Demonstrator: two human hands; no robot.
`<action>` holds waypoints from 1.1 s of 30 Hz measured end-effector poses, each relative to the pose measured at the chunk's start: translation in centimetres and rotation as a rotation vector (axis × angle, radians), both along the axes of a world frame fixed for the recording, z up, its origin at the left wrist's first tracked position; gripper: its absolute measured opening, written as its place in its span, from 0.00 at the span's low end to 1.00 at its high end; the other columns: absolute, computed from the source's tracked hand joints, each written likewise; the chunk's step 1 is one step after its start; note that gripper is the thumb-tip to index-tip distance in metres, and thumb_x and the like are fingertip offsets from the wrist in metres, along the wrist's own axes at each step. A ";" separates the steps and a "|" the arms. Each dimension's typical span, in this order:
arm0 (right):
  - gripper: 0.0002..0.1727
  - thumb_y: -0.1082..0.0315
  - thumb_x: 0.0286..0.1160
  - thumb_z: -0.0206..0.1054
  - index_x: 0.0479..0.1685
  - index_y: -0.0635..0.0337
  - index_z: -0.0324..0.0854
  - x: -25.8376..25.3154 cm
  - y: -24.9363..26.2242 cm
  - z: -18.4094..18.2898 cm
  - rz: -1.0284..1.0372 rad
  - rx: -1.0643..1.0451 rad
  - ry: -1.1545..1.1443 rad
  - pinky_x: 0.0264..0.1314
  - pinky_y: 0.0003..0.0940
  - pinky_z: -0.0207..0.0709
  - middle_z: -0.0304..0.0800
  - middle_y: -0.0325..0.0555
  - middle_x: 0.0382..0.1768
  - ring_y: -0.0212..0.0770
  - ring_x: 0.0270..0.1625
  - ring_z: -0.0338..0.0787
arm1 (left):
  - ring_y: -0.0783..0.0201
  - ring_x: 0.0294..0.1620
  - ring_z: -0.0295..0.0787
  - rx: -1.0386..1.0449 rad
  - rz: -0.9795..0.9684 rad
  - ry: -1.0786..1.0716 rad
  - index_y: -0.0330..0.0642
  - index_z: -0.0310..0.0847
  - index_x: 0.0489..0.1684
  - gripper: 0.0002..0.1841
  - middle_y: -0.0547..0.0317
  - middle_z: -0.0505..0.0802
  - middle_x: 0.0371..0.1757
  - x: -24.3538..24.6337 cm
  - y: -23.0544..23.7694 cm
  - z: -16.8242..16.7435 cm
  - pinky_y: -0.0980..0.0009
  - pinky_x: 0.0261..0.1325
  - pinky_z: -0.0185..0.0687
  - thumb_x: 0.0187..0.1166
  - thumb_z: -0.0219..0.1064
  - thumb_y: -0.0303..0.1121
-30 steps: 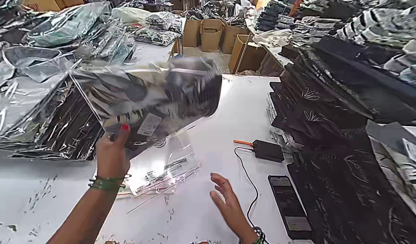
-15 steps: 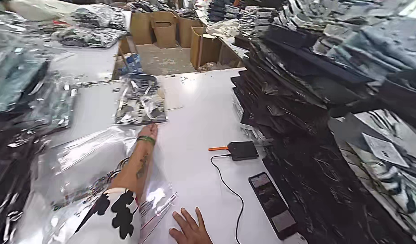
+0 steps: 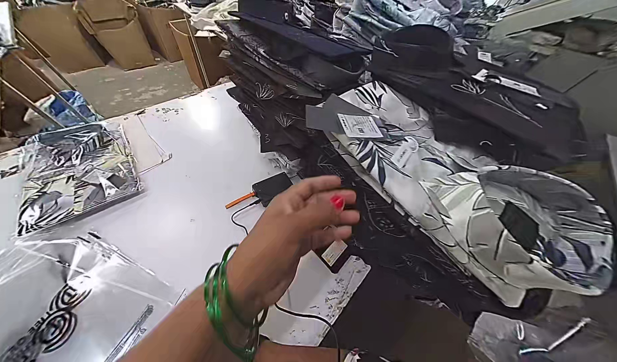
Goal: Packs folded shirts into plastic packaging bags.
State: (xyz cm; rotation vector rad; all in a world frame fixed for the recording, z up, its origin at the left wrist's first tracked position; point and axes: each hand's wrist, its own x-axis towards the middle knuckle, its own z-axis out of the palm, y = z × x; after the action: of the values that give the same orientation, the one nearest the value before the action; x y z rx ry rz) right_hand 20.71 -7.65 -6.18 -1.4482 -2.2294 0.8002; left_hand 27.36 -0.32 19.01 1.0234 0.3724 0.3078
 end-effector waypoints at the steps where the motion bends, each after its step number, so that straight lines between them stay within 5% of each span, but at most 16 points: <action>1: 0.22 0.59 0.88 0.57 0.74 0.53 0.82 0.1 0.0 0.2 0.008 -0.013 0.004 0.89 0.71 0.44 0.73 0.51 0.84 0.57 0.91 0.61 | 0.63 0.54 0.93 0.012 0.008 0.026 0.33 0.68 0.76 0.19 0.49 0.91 0.60 1.6 -0.1 0.7 0.70 0.59 0.89 0.89 0.54 0.27; 5: 0.18 0.62 0.82 0.65 0.65 0.57 0.88 -0.1 0.1 -0.6 -0.036 0.069 0.090 0.87 0.73 0.48 0.79 0.52 0.79 0.60 0.88 0.67 | 0.66 0.41 0.91 0.117 0.111 0.167 0.42 0.73 0.58 0.10 0.57 0.89 0.45 7.5 0.8 1.6 0.71 0.47 0.89 0.91 0.57 0.38; 8: 0.17 0.63 0.82 0.65 0.63 0.60 0.89 0.1 0.0 0.0 -0.031 0.045 0.116 0.87 0.74 0.47 0.79 0.54 0.78 0.60 0.87 0.67 | 0.68 0.31 0.90 0.036 0.279 0.256 0.40 0.73 0.63 0.17 0.55 0.91 0.38 10.4 1.5 1.7 0.74 0.34 0.87 0.86 0.64 0.41; 12: 0.19 0.61 0.87 0.59 0.68 0.58 0.86 0.9 0.5 1.3 0.056 -0.110 0.073 0.90 0.72 0.37 0.74 0.51 0.83 0.57 0.91 0.59 | 0.62 0.49 0.87 0.082 0.434 0.165 0.39 0.73 0.67 0.16 0.51 0.88 0.50 10.7 -0.4 2.7 0.64 0.54 0.83 0.84 0.64 0.31; 15: 0.21 0.59 0.89 0.56 0.71 0.58 0.84 1.5 0.2 1.8 0.059 -0.136 0.115 0.92 0.65 0.38 0.79 0.50 0.80 0.54 0.88 0.66 | 0.63 0.57 0.84 0.293 0.579 0.128 0.43 0.78 0.62 0.15 0.55 0.87 0.56 8.3 -3.6 3.1 0.61 0.58 0.82 0.81 0.70 0.35; 18: 0.21 0.76 0.80 0.61 0.68 0.84 0.76 5.1 -2.4 9.9 -0.179 -0.262 0.521 0.89 0.48 0.57 0.82 0.74 0.70 0.61 0.79 0.78 | 0.64 0.67 0.72 0.546 0.825 0.074 0.50 0.81 0.59 0.23 0.55 0.73 0.66 6.2 -5.0 1.5 0.67 0.59 0.75 0.66 0.78 0.43; 21: 0.29 0.73 0.70 0.71 0.64 0.91 0.70 7.0 -4.2 10.7 -0.455 0.116 1.053 0.71 0.28 0.75 0.86 0.69 0.60 0.39 0.65 0.86 | 0.70 0.57 0.85 0.339 0.821 -0.086 0.44 0.73 0.68 0.26 0.56 0.80 0.63 5.1 -4.4 0.7 0.74 0.53 0.87 0.70 0.77 0.28; 22: 0.40 0.60 0.73 0.73 0.73 0.85 0.62 7.1 -3.7 8.4 -0.448 0.323 1.170 0.74 0.26 0.73 0.82 0.58 0.67 0.31 0.70 0.82 | 0.67 0.51 0.89 0.184 0.788 -0.111 0.42 0.73 0.66 0.21 0.55 0.86 0.56 4.9 -4.1 0.7 0.69 0.50 0.90 0.75 0.72 0.24; 24: 0.52 0.33 0.71 0.67 0.91 0.50 0.49 8.4 -2.9 8.3 -0.436 0.504 1.349 0.83 0.27 0.65 0.68 0.30 0.82 0.21 0.81 0.69 | 0.64 0.42 0.93 -0.029 0.786 -0.124 0.38 0.75 0.61 0.12 0.53 0.92 0.45 4.3 -3.6 0.1 0.67 0.47 0.91 0.83 0.64 0.23; 25: 0.51 0.27 0.69 0.62 0.91 0.40 0.51 9.4 -2.8 9.7 -0.432 0.572 1.406 0.85 0.28 0.64 0.66 0.24 0.85 0.22 0.84 0.66 | 0.64 0.41 0.94 -0.079 0.814 -0.149 0.37 0.75 0.59 0.10 0.53 0.92 0.43 3.8 -3.6 -0.4 0.67 0.47 0.92 0.85 0.61 0.23; 26: 0.45 0.26 0.67 0.61 0.85 0.35 0.63 10.1 -2.8 11.3 -0.409 0.637 1.514 0.85 0.32 0.65 0.73 0.24 0.81 0.25 0.83 0.70 | 0.65 0.41 0.93 -0.097 0.846 -0.181 0.37 0.74 0.58 0.08 0.54 0.92 0.41 2.9 -3.6 -1.0 0.68 0.47 0.92 0.86 0.59 0.23; 28: 0.33 0.33 0.69 0.68 0.68 0.42 0.84 10.9 -2.8 13.7 -0.305 0.745 1.769 0.83 0.41 0.70 0.88 0.33 0.68 0.34 0.76 0.81 | 0.66 0.40 0.94 -0.107 0.880 -0.251 0.37 0.72 0.57 0.08 0.56 0.93 0.40 0.4 -3.7 -2.4 0.69 0.47 0.93 0.86 0.55 0.20; 31: 0.13 0.56 0.74 0.74 0.53 0.48 0.91 9.5 -2.4 15.1 -0.485 0.752 1.871 0.69 0.36 0.83 0.96 0.35 0.50 0.32 0.61 0.92 | 0.64 0.42 0.97 -0.180 0.871 -0.371 0.38 0.72 0.53 0.09 0.54 0.96 0.42 -4.1 -3.7 -5.6 0.68 0.49 0.95 0.86 0.50 0.18; 33: 0.10 0.63 0.72 0.75 0.50 0.48 0.90 8.1 -0.8 13.6 -0.666 0.730 1.724 0.63 0.32 0.86 0.95 0.32 0.46 0.28 0.55 0.92 | 0.65 0.41 0.97 -0.272 0.924 -0.253 0.37 0.75 0.50 0.09 0.54 0.96 0.41 -7.0 -2.9 -7.2 0.70 0.49 0.95 0.88 0.49 0.19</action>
State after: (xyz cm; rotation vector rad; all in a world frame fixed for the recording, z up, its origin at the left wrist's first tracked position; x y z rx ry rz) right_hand 28.79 -8.50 7.41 -0.4942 -0.4997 0.4811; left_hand 20.34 -3.26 11.77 0.4781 0.6237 1.1707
